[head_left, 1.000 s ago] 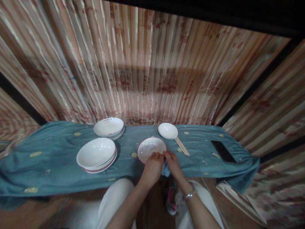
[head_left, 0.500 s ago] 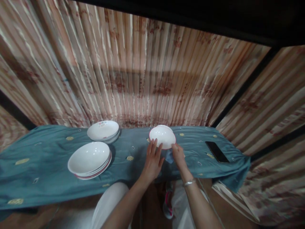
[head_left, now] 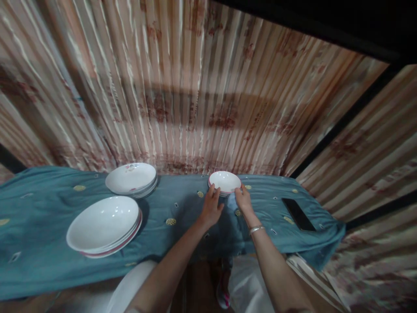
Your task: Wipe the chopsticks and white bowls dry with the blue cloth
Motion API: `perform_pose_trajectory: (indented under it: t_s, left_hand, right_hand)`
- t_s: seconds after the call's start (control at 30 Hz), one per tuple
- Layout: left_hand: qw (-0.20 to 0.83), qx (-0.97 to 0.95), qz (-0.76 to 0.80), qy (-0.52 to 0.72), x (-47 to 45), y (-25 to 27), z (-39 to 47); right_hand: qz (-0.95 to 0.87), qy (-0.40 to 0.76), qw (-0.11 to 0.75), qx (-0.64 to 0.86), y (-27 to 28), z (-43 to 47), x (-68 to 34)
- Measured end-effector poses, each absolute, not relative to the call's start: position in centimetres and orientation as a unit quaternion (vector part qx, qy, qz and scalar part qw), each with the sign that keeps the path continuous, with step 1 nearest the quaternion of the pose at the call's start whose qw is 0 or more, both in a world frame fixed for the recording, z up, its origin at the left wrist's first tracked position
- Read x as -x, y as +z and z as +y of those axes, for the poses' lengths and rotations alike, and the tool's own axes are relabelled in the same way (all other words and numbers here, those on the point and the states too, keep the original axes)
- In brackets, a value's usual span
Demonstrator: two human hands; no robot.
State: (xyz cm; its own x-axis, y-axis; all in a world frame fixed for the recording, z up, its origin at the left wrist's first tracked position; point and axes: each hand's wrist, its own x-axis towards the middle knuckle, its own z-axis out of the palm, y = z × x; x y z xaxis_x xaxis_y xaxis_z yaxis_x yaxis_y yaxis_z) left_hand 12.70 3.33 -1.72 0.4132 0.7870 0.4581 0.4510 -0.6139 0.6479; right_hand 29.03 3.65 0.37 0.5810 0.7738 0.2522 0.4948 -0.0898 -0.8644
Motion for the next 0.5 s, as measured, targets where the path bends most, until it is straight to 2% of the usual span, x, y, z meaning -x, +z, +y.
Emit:
perform_pose_trajectory:
  t_s: [0.5]
  left_hand:
    - [0.209,-0.823,0.397,0.349,-13.4,-3.9,4.8]
  right_hand:
    - [-0.448,0.140,0.473,0.746,-1.8,5.0,-30.3]
